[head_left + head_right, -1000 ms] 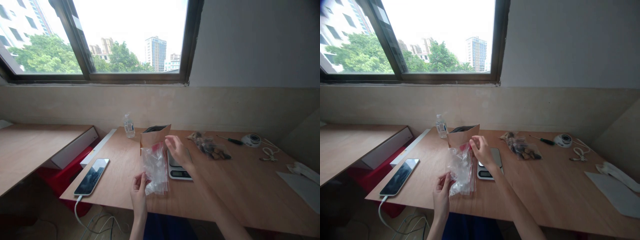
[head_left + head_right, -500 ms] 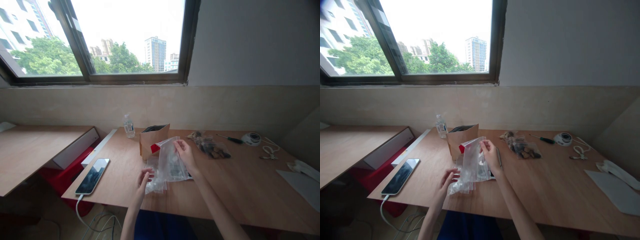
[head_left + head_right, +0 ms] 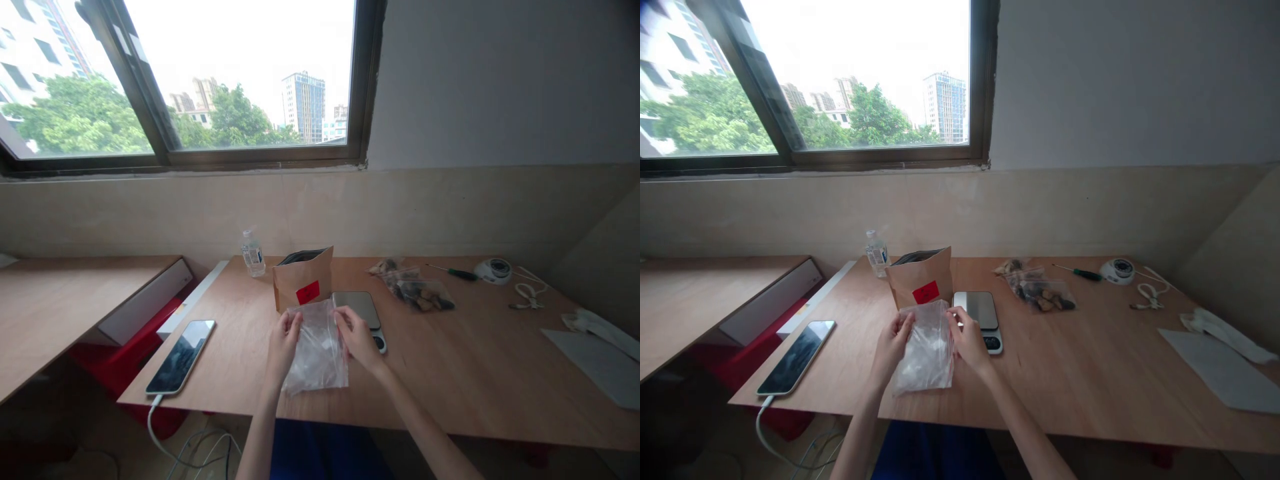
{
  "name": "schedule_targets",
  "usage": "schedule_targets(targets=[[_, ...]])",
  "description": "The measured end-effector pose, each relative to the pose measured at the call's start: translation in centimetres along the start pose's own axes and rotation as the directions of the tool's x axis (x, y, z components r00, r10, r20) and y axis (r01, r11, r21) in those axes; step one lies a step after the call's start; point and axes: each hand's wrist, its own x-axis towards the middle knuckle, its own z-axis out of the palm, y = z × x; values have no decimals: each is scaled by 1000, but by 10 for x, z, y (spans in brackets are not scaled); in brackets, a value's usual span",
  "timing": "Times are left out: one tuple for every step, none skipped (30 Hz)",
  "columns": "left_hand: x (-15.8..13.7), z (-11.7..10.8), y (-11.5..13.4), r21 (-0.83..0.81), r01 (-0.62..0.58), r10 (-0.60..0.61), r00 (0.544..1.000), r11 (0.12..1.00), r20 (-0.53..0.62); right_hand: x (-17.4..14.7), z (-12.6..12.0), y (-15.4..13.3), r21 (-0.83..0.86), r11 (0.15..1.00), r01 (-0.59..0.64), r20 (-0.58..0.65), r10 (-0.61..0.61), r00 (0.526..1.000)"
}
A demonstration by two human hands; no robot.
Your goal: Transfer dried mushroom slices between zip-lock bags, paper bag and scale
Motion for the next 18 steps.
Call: schedule_targets(targets=[[6, -4, -3, 82, -5, 6, 1000, 997, -8, 5, -12, 12, -56, 998, -7, -43, 5, 999], [11, -8, -7, 170, 2, 2, 1000, 985, -23, 10, -27, 26, -158, 987, 15, -132, -36, 991], [15, -12, -12, 260, 20, -9, 999, 965, -42, 14, -43, 41, -293, 955, 42, -205, -105, 973], [18, -16, -15, 325, 43, -23, 998, 945, -66, 19, -60, 57, -432, 902, 19, -270, -150, 951], [20, -18, -18, 369, 66, -35, 995, 927, -91, 23, -76, 74, -550, 833, -54, -331, -158, 930], [19, -18, -19, 402, 84, -33, 991, 912, -131, 25, -92, 90, -637, 758, -142, -377, -146, 914], [17, -17, -19, 437, 89, -6, 982, 895, -187, 27, -106, 105, -694, 687, -217, -410, -130, 903], [12, -14, -17, 491, 81, 50, 968, 867, -247, 27, -119, 119, -724, 630, -279, -441, -113, 890], [7, -10, -15, 557, 61, 126, 948, 828, -291, 27, -129, 130, -739, 592, -321, -465, -104, 879], [0, -4, -11, 630, 30, 212, 929, 776, -305, 27, -138, 139, -747, 572, -338, -478, -108, 872], [-8, 2, -9, 689, -16, 275, 924, 725, -267, 27, -145, 145, -754, 565, -336, -480, -123, 869], [-14, 8, -7, 729, -71, 298, 936, 681, -188, 27, -150, 149, -758, 570, -318, -474, -147, 868], [-20, 13, -9, 751, -123, 285, 954, 649, -91, 27, -155, 151, -760, 581, -291, -465, -174, 868], [-25, 17, -12, 764, -163, 244, 970, 624, 7, 28, -159, 151, -760, 595, -264, -456, -198, 868], [-27, 20, -19, 776, -183, 182, 979, 604, 90, 29, -163, 149, -756, 608, -243, -451, -216, 866], [-29, 21, -28, 789, -187, 107, 982, 585, 154, 30, -166, 146, -750, 619, -232, -453, -226, 862], [-28, 21, -39, 800, -187, 26, 977, 570, 210, 30, -169, 141, -746, 625, -229, -457, -230, 859], [-27, 20, -50, 807, -189, -37, 967, 560, 252, 29, -171, 134, -740, 633, -229, -465, -234, 854]])
